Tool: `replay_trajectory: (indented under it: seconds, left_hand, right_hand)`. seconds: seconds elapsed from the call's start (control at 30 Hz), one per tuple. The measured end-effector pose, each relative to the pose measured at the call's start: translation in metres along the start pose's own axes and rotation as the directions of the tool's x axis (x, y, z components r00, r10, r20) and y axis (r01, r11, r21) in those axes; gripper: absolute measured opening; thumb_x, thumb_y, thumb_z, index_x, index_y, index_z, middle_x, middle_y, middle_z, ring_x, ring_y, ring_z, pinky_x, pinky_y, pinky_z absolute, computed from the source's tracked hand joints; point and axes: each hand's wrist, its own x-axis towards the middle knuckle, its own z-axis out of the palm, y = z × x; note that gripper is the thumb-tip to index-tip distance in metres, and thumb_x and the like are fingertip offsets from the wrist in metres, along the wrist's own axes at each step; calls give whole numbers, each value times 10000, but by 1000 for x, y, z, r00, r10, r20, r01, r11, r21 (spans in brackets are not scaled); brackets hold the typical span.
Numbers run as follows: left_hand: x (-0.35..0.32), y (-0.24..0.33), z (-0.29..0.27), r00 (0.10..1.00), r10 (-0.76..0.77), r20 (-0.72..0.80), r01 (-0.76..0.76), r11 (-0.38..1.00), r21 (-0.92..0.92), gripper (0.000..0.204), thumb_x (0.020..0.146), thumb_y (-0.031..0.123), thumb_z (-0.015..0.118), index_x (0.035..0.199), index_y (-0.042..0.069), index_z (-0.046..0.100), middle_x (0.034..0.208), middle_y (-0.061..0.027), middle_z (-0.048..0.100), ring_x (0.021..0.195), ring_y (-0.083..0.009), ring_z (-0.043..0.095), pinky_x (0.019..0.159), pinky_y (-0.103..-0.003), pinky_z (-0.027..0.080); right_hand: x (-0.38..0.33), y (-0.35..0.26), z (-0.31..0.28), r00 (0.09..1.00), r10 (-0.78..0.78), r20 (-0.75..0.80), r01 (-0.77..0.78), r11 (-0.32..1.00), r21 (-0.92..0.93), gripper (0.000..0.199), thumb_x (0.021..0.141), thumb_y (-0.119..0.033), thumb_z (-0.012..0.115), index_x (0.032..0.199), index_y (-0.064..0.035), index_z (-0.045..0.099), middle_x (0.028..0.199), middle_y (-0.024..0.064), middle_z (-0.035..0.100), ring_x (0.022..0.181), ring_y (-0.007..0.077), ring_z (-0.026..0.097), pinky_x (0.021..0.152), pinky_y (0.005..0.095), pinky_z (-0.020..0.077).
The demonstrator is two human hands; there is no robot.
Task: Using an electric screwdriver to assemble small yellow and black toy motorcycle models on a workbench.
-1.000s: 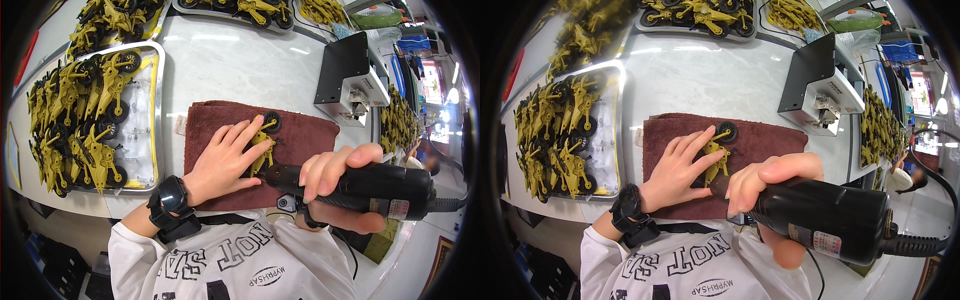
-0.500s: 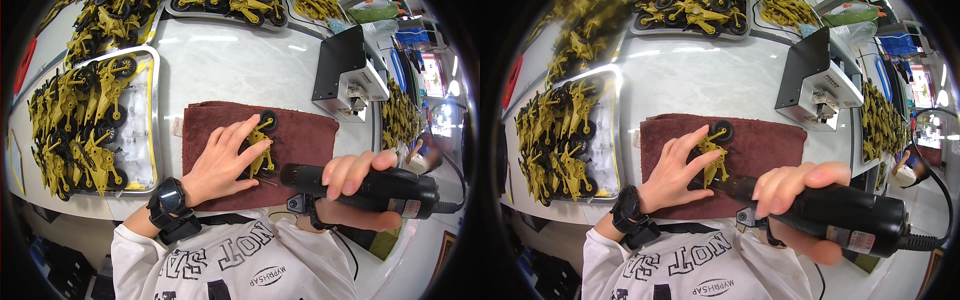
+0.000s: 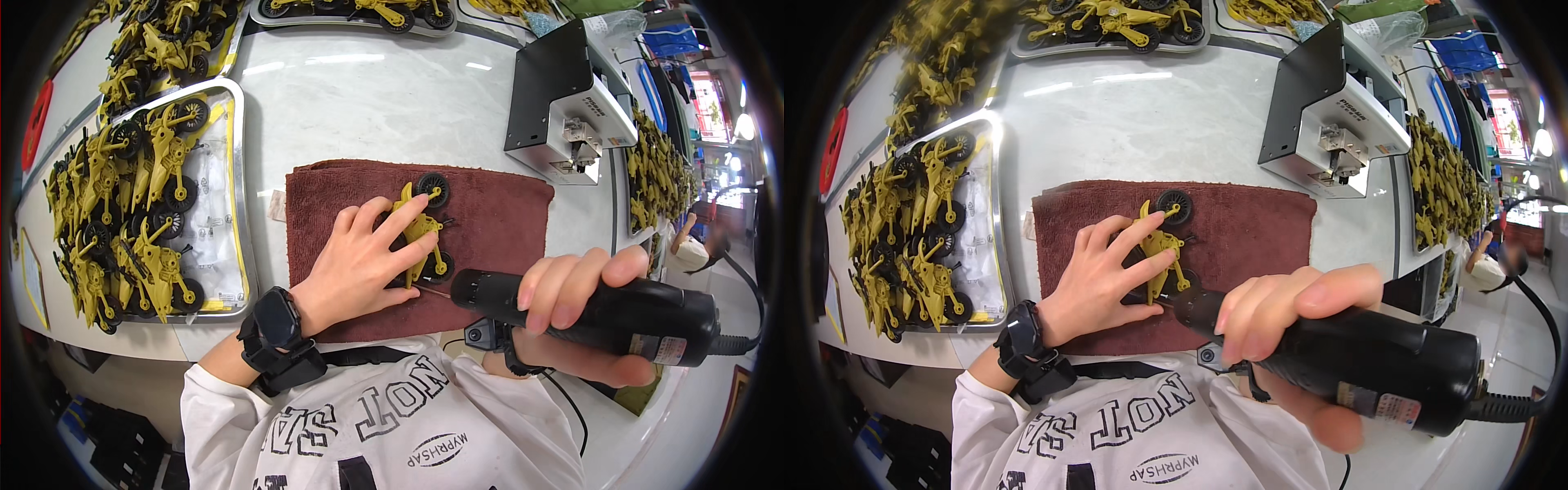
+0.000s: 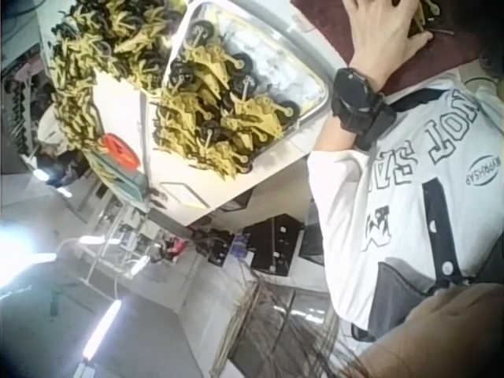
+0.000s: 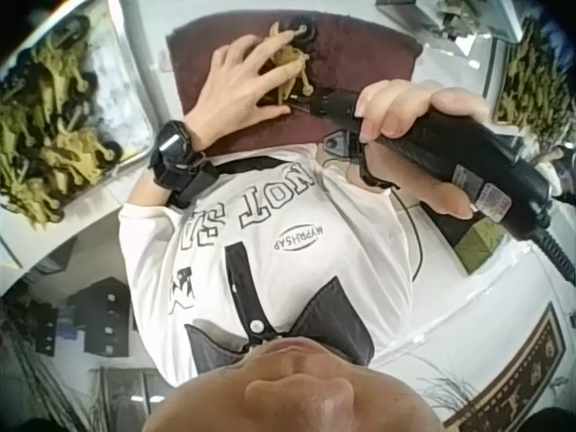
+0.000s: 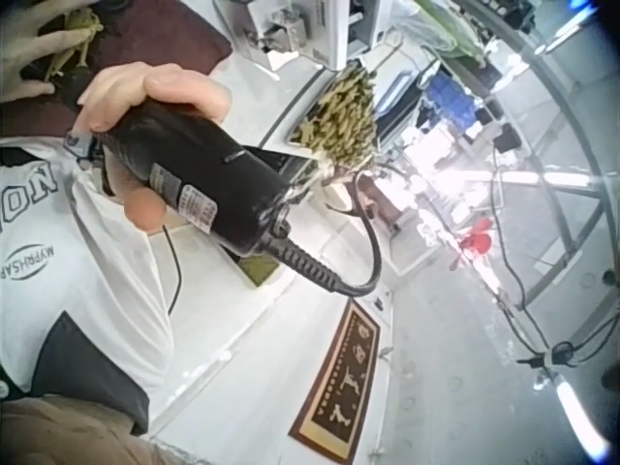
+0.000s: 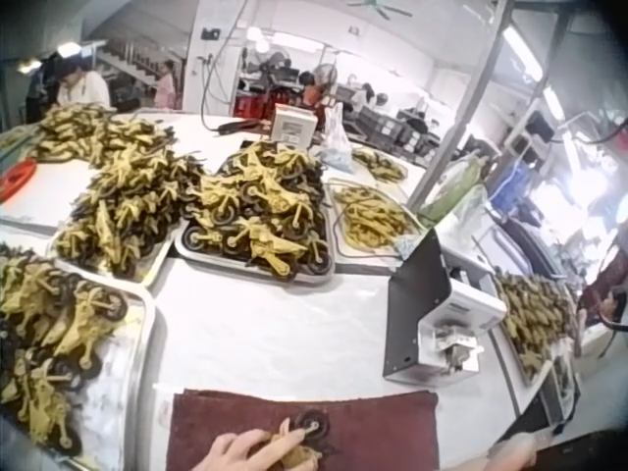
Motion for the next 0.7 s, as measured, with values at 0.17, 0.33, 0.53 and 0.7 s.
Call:
replay_trajectory:
  seconds: [0.17, 0.33, 0.53, 0.7]
  left_hand:
    - [1, -1, 1, 1000, 17, -9, -17, 1000, -18, 609, 552, 276, 804, 1124, 240, 598, 1387, -92, 366, 1104, -326, 403, 887, -425, 351]
    - [-1, -3, 2, 1000, 18, -22, -18, 999, -38, 617, 543, 262, 801, 1125, 233, 600, 1387, -88, 366, 1081, -327, 409, 871, -421, 357]
    - [-1, -4, 2, 999, 30, -39, -33, 997, -69, 623, 536, 247, 796, 1127, 222, 599, 1386, -87, 364, 1053, -322, 411, 838, -417, 362]
    - [-2, -5, 1, 999, 35, -35, -37, 997, -73, 645, 517, 237, 791, 1132, 211, 596, 1389, -92, 362, 1051, -321, 410, 831, -415, 365]
  right_hand:
    - [-4, 3, 6, 998, 59, 16, -60, 996, 61, 777, 706, -531, 722, 1121, 12, 353, 808, 134, 571, 660, 219, 598, 661, 347, 479]
    - [0, 10, 9, 995, 63, 79, -67, 996, 52, 782, 694, -517, 737, 1121, 18, 359, 806, 137, 570, 673, 207, 594, 642, 337, 482]
    - [3, 14, 14, 989, 90, 117, -94, 995, 29, 779, 689, -497, 748, 1120, 25, 362, 812, 139, 569, 665, 200, 578, 632, 332, 484]
    - [4, 17, 20, 991, 89, 96, -91, 996, 23, 779, 685, -493, 753, 1120, 24, 364, 814, 138, 567, 673, 208, 580, 638, 344, 481]
